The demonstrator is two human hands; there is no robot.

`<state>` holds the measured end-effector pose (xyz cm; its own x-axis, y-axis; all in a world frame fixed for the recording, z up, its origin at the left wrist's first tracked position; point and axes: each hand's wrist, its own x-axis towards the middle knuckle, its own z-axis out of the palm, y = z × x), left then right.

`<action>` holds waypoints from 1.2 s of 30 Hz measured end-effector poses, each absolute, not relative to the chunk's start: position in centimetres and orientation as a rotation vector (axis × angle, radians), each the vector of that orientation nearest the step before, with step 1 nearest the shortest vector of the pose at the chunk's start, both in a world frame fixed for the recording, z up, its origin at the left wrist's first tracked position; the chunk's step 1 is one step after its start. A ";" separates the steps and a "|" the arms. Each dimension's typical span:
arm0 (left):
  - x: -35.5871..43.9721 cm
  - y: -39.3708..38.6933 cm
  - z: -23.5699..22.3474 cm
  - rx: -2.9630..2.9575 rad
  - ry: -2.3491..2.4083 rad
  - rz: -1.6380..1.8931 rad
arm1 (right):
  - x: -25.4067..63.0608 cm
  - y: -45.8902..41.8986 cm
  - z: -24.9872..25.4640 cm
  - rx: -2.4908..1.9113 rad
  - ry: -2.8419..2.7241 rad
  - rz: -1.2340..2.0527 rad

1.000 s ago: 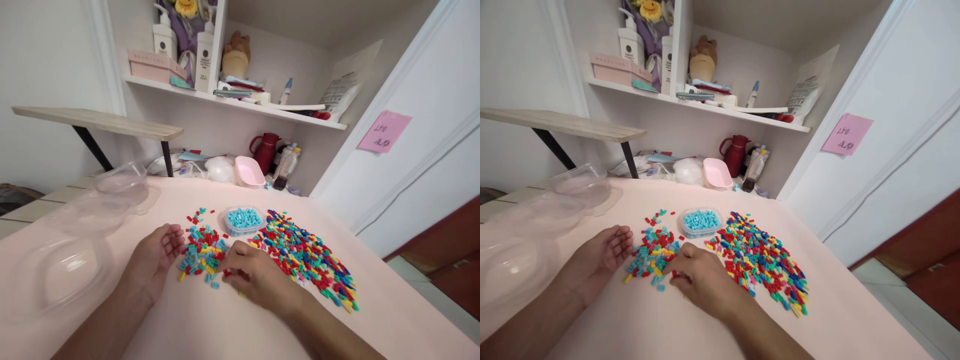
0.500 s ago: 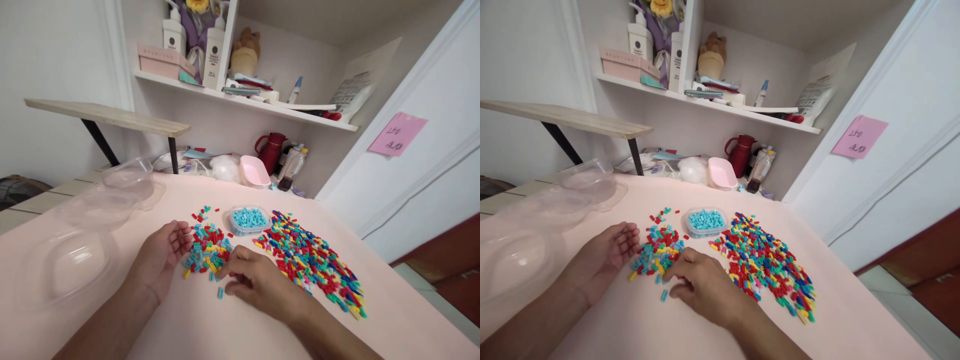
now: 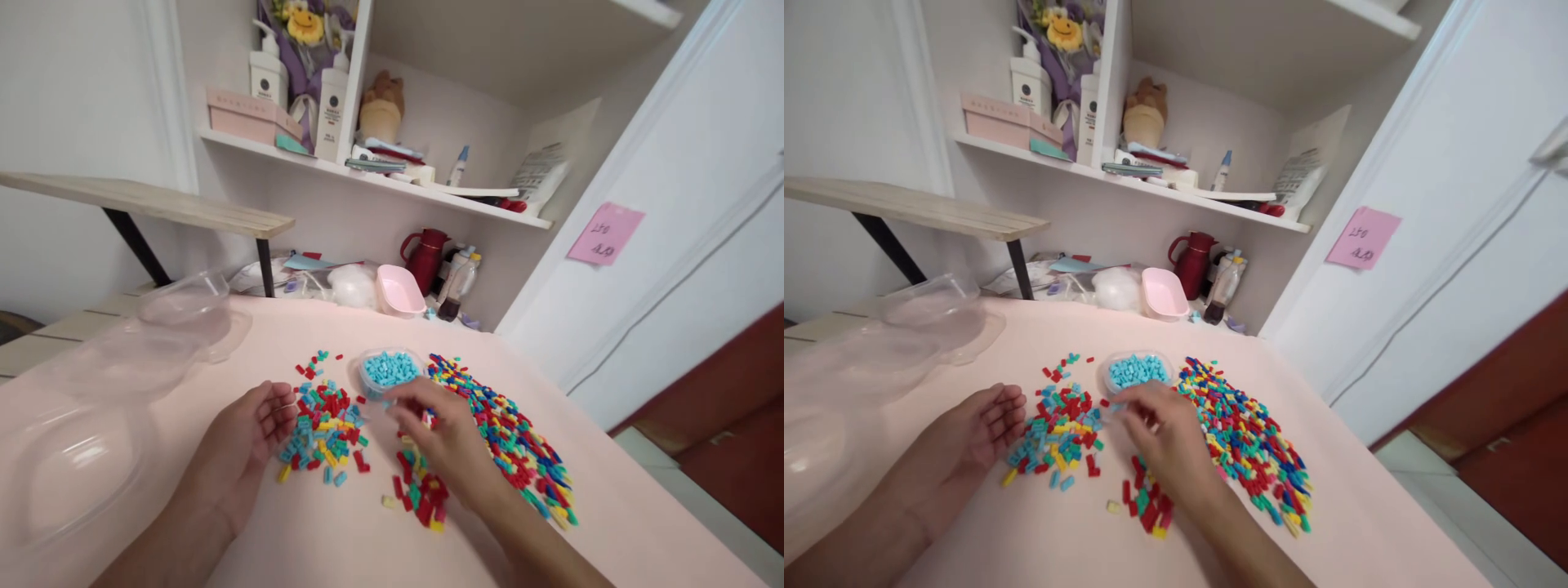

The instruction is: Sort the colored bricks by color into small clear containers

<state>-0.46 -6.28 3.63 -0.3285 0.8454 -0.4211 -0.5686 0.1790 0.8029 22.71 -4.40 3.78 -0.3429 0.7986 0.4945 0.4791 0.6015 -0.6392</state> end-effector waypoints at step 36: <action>-0.4 -6.4 3.9 0.325 1.225 1.475 | 20.3 -6.3 1.8 -0.893 -2.511 0.435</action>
